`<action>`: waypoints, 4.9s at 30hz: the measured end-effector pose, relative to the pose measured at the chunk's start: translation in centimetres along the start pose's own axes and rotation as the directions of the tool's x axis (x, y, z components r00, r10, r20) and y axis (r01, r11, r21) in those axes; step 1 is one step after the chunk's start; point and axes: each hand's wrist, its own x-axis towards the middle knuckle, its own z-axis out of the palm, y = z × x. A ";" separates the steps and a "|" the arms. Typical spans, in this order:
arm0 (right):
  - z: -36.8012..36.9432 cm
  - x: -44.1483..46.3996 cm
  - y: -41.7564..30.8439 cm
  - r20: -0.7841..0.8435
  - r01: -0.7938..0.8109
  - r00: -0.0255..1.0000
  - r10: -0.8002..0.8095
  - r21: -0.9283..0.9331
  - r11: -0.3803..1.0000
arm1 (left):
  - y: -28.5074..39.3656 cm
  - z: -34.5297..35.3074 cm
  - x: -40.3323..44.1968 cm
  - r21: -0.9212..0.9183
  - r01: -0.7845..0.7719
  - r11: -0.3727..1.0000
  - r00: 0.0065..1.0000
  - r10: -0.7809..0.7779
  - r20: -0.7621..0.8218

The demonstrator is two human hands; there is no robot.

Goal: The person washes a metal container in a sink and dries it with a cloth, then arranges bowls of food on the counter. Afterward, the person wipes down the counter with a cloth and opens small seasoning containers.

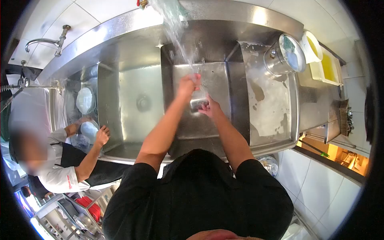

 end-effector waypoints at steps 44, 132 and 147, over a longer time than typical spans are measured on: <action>0.5 -7.0 -2.1 0.462 0.593 0.679 -0.571 -0.803 0.056 | -3.8 -0.9 -0.2 -0.230 0.146 0.962 0.975 -0.179 -0.131; -31.1 -59.4 83.0 -0.833 0.622 0.291 -0.471 0.539 -0.569 | -50.6 8.6 -56.4 -0.399 -0.915 -0.051 -0.162 -0.862 0.481; -24.4 -58.3 115.0 -0.620 0.454 0.471 0.628 -0.440 -0.775 | -89.5 20.2 -82.9 -0.934 -0.188 0.304 -0.398 -0.893 -0.211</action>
